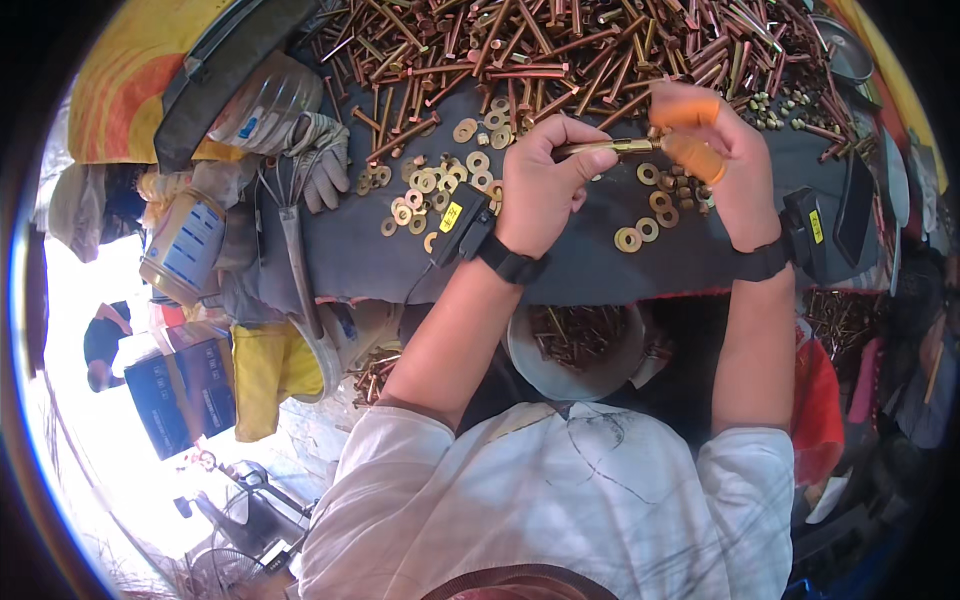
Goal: Manually thread washers and nuts onto metal rods as part of a fabrication assembly process.
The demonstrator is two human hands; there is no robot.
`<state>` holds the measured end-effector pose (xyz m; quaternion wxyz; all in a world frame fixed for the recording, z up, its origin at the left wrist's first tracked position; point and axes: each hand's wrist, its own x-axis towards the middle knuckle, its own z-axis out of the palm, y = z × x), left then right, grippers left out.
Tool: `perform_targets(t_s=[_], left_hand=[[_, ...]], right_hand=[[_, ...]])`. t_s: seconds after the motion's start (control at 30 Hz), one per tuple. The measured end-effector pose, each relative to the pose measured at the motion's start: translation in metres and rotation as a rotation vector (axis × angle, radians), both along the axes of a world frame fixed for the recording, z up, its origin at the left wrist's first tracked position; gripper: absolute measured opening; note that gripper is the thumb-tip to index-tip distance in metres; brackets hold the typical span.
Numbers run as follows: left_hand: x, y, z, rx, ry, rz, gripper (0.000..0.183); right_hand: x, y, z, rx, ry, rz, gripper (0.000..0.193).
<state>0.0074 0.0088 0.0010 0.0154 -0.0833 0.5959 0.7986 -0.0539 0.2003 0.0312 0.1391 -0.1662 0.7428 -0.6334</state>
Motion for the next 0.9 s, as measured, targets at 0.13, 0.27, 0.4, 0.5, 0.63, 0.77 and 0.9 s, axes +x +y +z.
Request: perform_targets(t_s=[0.13, 0.27, 0.4, 0.5, 0.63, 0.77, 0.9], left_hand=[[-0.004, -0.004, 0.001, 0.038, -0.037, 0.003, 0.015], [-0.004, -0.004, 0.001, 0.090, -0.051, -0.018, 0.015], [-0.003, -0.002, 0.000, 0.110, -0.071, -0.017, 0.014], [-0.006, -0.007, 0.001, 0.085, -0.077, -0.028, 0.014], [-0.006, -0.006, 0.000, 0.119, -0.079, -0.014, 0.015], [-0.007, -0.005, 0.007, 0.101, -0.094, -0.061, 0.013], [0.000, -0.005, 0.006, 0.039, -0.156, -0.014, 0.011]], right_hand=[[-0.002, 0.000, 0.001, 0.055, 0.208, 0.043, 0.022], [0.005, -0.009, 0.005, -0.016, 0.338, 0.047, 0.019], [0.003, -0.001, -0.002, 0.030, 0.163, 0.003, 0.018], [0.004, -0.005, 0.004, 0.058, 0.246, 0.000, 0.016], [0.000, -0.005, 0.003, 0.054, 0.379, 0.021, 0.020], [0.009, -0.009, 0.013, 0.051, 0.389, -0.055, 0.025], [0.008, -0.006, 0.004, 0.220, 0.512, 0.012, 0.019]])
